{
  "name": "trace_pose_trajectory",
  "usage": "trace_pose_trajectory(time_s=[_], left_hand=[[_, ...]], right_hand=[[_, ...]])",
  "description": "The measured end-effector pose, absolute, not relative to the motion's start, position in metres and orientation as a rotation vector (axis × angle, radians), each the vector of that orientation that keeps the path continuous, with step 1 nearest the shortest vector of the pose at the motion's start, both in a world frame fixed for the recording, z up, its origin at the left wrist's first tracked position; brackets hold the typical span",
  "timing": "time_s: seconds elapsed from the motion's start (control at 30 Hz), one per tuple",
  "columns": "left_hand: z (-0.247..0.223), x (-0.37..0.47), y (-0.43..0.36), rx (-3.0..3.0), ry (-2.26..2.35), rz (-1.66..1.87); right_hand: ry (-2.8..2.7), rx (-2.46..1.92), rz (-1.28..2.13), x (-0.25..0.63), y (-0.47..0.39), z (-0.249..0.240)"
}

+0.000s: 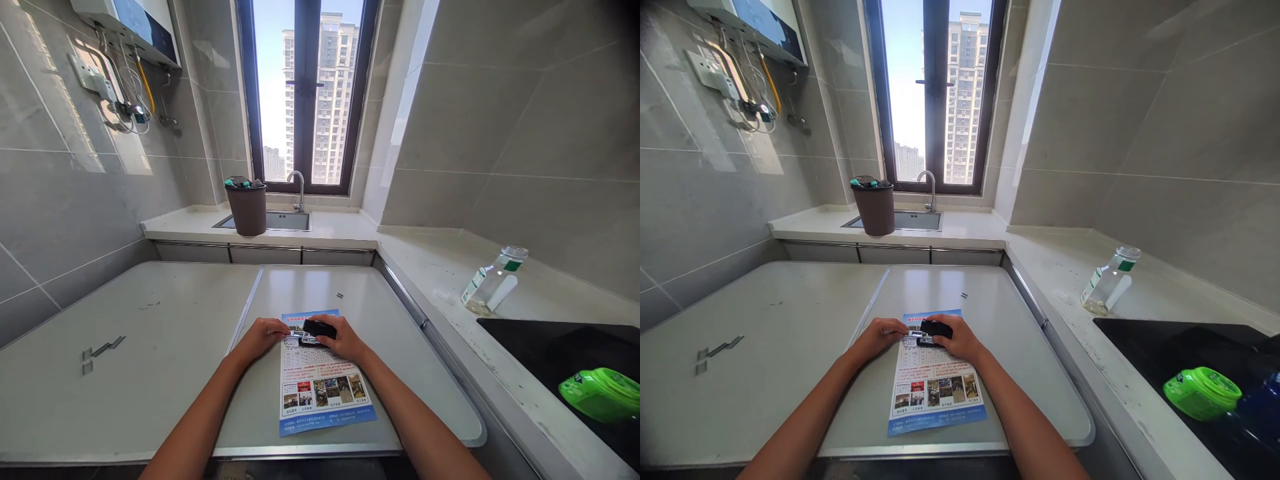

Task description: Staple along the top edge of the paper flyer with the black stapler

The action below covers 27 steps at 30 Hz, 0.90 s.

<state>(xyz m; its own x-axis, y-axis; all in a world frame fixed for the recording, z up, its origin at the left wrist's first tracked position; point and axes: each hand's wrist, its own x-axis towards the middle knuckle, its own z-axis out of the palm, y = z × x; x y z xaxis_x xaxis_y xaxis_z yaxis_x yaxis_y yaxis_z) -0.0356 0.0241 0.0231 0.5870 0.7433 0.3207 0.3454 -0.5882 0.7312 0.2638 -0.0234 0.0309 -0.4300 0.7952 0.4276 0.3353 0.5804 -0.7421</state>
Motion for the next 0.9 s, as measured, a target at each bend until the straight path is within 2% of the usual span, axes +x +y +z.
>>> trace_pose_trajectory(time_s=[0.33, 0.53, 0.7, 0.9], left_hand=[[0.020, -0.008, 0.009, 2.049, 0.812, 0.902], [0.024, -0.007, 0.012, 2.146, 0.879, 0.956], [0.014, -0.001, 0.020, 2.297, 1.147, 1.018], [-0.007, 0.001, 0.027, 2.544, 1.365, 0.722]], right_hand=[[-2.067, -0.745, 0.602, 0.239, -0.036, 0.033], [-1.951, -0.865, 0.637, 0.241, -0.032, 0.035], [-1.741, -1.198, 0.538, 0.268, -0.016, 0.043], [-1.561, -1.676, 0.216, 0.315, -0.002, 0.037]])
